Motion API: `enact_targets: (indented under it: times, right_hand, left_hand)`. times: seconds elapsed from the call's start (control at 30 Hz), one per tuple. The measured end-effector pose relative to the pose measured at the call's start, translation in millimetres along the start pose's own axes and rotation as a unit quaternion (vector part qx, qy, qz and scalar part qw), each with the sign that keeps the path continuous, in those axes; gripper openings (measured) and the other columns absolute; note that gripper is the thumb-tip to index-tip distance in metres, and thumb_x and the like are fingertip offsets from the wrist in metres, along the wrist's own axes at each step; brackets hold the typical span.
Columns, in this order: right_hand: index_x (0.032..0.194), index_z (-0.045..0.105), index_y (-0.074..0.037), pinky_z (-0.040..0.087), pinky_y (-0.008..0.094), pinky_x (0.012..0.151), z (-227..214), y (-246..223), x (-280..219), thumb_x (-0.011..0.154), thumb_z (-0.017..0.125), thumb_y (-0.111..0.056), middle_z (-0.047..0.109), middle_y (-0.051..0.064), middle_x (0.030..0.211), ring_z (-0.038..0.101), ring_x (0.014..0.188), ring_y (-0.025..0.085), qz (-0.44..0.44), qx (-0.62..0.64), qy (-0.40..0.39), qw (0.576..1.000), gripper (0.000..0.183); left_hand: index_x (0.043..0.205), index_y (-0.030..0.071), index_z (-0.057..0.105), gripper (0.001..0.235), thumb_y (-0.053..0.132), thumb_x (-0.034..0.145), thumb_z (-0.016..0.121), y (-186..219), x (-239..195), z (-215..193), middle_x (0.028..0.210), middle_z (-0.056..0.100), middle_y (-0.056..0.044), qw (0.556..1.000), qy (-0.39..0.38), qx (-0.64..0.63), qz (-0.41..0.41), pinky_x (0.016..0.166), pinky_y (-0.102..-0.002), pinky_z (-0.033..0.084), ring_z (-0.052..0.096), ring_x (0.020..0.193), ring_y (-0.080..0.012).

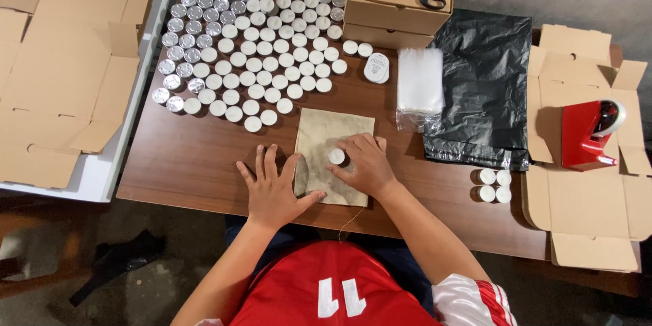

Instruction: Cleaning the bottom of small white tealight candles by wiping them on a cloth before packaging.

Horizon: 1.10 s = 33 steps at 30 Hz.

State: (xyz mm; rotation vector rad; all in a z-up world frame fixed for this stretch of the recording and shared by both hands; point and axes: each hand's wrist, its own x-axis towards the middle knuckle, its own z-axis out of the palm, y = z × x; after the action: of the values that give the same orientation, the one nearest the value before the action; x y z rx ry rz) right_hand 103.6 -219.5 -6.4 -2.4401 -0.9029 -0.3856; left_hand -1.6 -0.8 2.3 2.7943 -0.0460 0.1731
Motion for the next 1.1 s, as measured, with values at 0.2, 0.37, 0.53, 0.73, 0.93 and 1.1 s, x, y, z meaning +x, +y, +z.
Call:
enact_targets:
  times: [0.2, 0.37, 0.53, 0.73, 0.93, 1.1]
  right_hand:
    - [0.114, 0.072, -0.027, 0.032, 0.037, 0.093, 18, 12, -10, 0.078, 0.073, -0.029, 0.066, -0.004, 0.108, 0.057, 0.11, 0.019, -0.03, 0.025, -0.048, 0.998, 0.036]
    - [0.118, 0.071, -0.025, 0.033, 0.037, 0.09, 12, 6, -6, 0.082, 0.073, -0.04, 0.065, -0.002, 0.109, 0.058, 0.108, 0.02, -0.024, 0.033, -0.038, 0.998, 0.039]
    - [0.113, 0.073, -0.026, 0.035, 0.036, 0.087, 13, 9, -6, 0.086, 0.074, -0.036, 0.066, -0.002, 0.105, 0.06, 0.105, 0.019, -0.035, 0.012, -0.037, 0.999, 0.029]
    - [0.134, 0.067, -0.022, 0.046, 0.042, 0.102, -13, -5, 4, 0.079, 0.079, -0.027, 0.07, 0.005, 0.123, 0.059, 0.121, 0.028, 0.02, 0.189, -0.057, 0.98, 0.057]
    - [0.124, 0.069, -0.021, 0.04, 0.04, 0.097, -6, 1, 0, 0.084, 0.079, -0.03, 0.073, 0.002, 0.106, 0.063, 0.113, 0.024, 0.03, 0.115, -0.046, 0.992, 0.042]
    - [0.131, 0.066, -0.022, 0.045, 0.041, 0.101, -21, -12, 9, 0.077, 0.085, -0.036, 0.072, 0.004, 0.116, 0.062, 0.119, 0.026, 0.036, 0.143, -0.049, 0.988, 0.059]
  left_hand:
    - [0.144, 0.018, 0.048, 0.089, 0.073, 0.078, 0.072, 1, 1, -5, 0.15, 0.027, -0.024, 1.0, -0.011, -0.02, -0.004, 0.102, -0.085, 0.008, 0.017, 0.147, -0.0547]
    - [0.144, 0.019, 0.047, 0.091, 0.074, 0.076, 0.073, 1, 1, -4, 0.15, 0.026, -0.023, 1.0, -0.016, -0.011, -0.007, 0.103, -0.085, 0.008, 0.017, 0.147, -0.0534]
    - [0.145, 0.018, 0.047, 0.091, 0.073, 0.077, 0.073, 1, 1, -5, 0.151, 0.026, -0.024, 1.0, -0.022, -0.015, -0.006, 0.102, -0.085, 0.005, 0.017, 0.147, -0.0541]
    - [0.146, 0.017, 0.046, 0.091, 0.072, 0.078, 0.073, 1, 1, -5, 0.152, 0.024, -0.024, 0.999, -0.038, -0.001, -0.001, 0.103, -0.085, 0.008, 0.016, 0.148, -0.0538]
    - [0.142, 0.016, 0.05, 0.09, 0.075, 0.078, 0.071, 2, 1, -1, 0.149, 0.029, -0.024, 1.0, 0.004, 0.015, 0.012, 0.104, -0.084, 0.008, 0.02, 0.147, -0.0542]
    - [0.14, 0.014, 0.052, 0.091, 0.074, 0.076, 0.074, 0, 0, 3, 0.148, 0.03, -0.025, 1.0, 0.02, 0.008, 0.014, 0.102, -0.086, 0.009, 0.023, 0.145, -0.0559]
